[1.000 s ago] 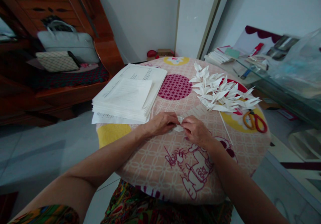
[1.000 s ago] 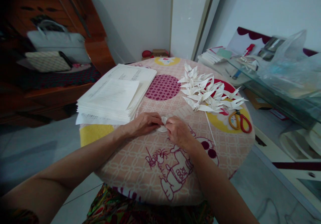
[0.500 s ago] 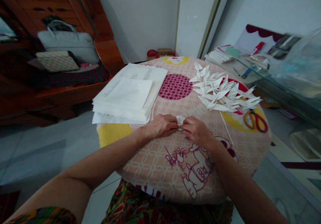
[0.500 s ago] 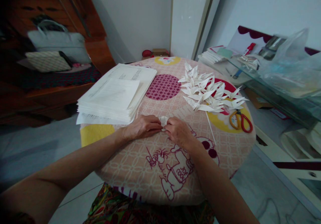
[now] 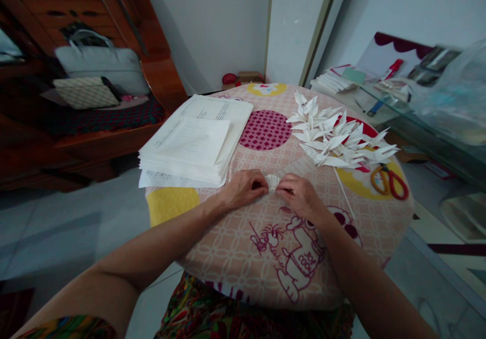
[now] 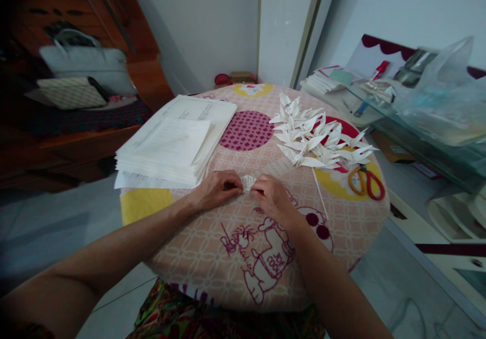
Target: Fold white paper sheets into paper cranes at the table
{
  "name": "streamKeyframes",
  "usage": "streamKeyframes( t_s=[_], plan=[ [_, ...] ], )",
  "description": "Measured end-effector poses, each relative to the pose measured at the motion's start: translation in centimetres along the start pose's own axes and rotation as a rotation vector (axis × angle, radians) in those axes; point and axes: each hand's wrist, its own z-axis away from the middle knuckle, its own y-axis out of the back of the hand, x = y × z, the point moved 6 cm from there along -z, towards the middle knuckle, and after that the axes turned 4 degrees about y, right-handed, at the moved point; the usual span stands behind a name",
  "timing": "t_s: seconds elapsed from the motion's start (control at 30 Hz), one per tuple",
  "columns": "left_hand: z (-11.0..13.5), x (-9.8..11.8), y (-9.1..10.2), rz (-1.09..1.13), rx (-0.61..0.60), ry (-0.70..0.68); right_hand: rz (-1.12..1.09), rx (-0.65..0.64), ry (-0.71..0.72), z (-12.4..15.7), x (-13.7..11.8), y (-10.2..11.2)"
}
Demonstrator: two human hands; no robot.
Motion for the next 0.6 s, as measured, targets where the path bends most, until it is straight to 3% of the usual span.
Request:
streamKeyframes(
  t_s=[0.33,0.6],
  plan=[
    [-0.18,0.04,-0.09,-0.099,0.079,0.128,0.156,0.108,-0.135,-0.2,0.16,-0.19],
    [-0.53,0.02,-0.3,-0.177,0.067,0.17,0.395,0.151,-0.109,-0.33,-0.02,-0.74]
  ],
)
